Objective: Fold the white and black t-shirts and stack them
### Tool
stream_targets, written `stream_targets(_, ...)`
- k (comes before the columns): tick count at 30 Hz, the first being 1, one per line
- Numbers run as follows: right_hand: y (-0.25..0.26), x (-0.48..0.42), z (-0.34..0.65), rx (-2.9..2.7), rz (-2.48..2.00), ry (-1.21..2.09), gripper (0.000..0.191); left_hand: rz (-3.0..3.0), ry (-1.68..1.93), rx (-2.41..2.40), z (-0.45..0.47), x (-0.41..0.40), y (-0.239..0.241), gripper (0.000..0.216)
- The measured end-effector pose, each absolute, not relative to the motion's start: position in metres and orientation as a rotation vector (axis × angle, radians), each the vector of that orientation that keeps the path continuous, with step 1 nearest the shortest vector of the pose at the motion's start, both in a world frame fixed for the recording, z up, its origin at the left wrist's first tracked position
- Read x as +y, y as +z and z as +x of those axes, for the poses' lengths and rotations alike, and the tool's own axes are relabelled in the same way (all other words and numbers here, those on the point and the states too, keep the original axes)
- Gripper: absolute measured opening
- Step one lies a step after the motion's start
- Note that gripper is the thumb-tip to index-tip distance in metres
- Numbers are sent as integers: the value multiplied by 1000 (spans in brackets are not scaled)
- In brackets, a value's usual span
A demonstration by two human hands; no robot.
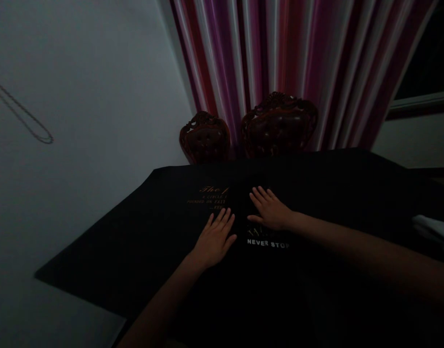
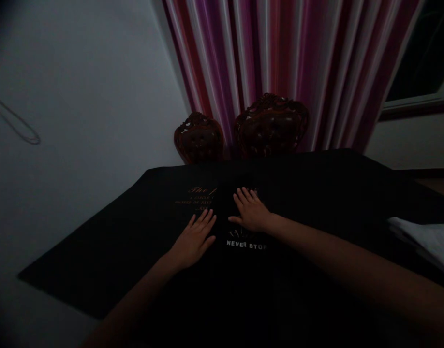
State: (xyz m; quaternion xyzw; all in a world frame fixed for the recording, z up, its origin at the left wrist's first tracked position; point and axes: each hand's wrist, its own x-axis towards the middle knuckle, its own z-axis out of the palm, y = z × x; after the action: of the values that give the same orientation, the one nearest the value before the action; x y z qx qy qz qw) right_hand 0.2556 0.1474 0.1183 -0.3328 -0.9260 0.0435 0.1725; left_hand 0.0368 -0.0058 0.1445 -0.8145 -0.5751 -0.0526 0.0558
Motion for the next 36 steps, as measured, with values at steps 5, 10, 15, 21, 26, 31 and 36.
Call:
stream_targets(5,101,87,277,-2797,-811,204,88,-2601,-105,-1798,34,-44,134,61)
stream_targets(10,93,88,301,-2787,-827,183,84,-2594,-133,-1859,20,-55,120,60)
stream_targets(15,102,85,302,-2782,-786,166,81,-2610,-88,-1879,23,-76,132,57)
stream_targets(21,126,-2,331,-2932,-341,349,76,-2828,-126,-1667,27,-149,143,61)
stream_targets(26,133,-66,369,-2912,-200,232,85,-2871,-60,-1370,22,-199,142,84)
stream_targets(31,114,-97,376,-2678,-186,-513,61,-2568,-40,-1201,12,-214,128,68)
stream_targets(36,94,-112,374,-2522,-270,-771,49,-2478,-159,-1050,6,-215,109,56)
